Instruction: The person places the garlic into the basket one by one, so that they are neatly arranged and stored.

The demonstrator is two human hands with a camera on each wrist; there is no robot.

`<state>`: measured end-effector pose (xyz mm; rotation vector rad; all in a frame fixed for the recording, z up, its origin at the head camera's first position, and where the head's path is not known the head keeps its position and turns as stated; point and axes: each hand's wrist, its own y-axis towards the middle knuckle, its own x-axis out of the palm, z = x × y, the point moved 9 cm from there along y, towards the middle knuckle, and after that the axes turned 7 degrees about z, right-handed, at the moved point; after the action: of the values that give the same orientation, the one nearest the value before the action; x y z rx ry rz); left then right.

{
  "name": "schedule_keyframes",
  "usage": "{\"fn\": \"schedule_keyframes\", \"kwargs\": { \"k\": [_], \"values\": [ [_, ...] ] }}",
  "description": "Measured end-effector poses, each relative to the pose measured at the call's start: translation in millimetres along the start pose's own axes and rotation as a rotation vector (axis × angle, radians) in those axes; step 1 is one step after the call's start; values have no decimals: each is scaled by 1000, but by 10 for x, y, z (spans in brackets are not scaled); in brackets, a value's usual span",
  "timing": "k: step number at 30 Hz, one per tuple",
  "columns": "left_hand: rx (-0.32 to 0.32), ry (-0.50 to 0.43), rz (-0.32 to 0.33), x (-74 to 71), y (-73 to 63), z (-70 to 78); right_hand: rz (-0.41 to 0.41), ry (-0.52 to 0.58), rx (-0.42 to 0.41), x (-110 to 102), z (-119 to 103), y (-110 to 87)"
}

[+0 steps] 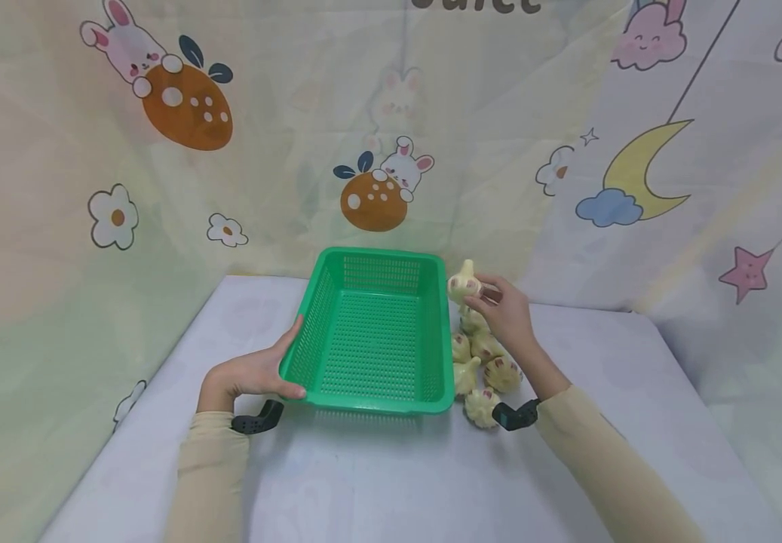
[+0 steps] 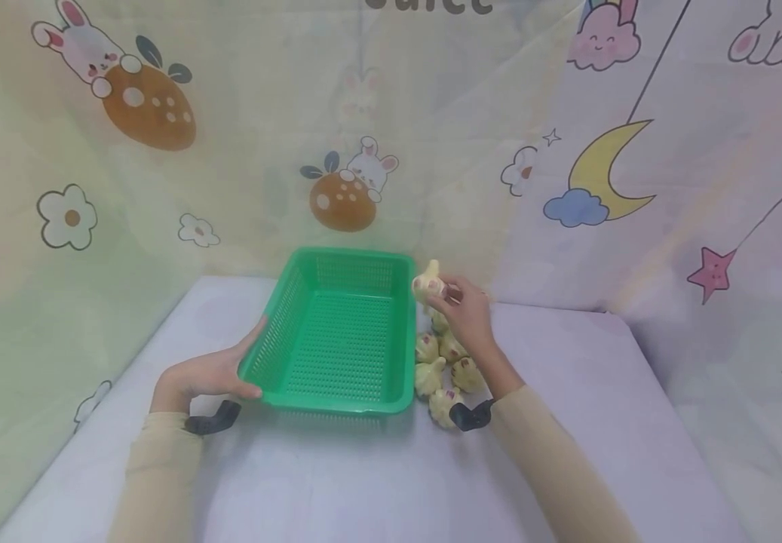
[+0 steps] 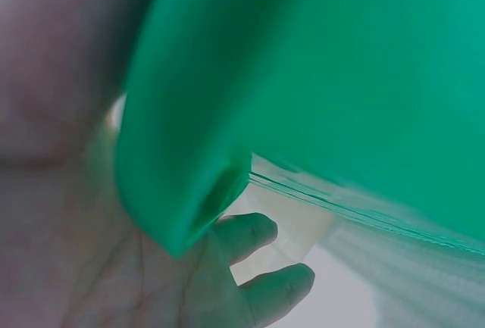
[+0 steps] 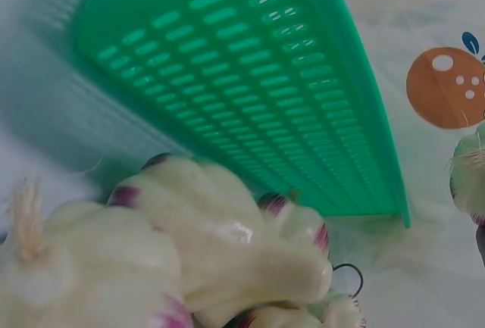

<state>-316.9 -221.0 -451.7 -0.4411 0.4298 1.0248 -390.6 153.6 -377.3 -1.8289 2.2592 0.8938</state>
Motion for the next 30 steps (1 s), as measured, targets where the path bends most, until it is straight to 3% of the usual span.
{"fn": "schedule_keyframes", "kwargs": {
  "k": [18,30],
  "values": [
    [0,26,0,-16,21,-38,0,-15,34,333,-164,169],
    [-23,-3,-5,-1,5,-22,29,72,112,507,-89,297]
  ]
}}
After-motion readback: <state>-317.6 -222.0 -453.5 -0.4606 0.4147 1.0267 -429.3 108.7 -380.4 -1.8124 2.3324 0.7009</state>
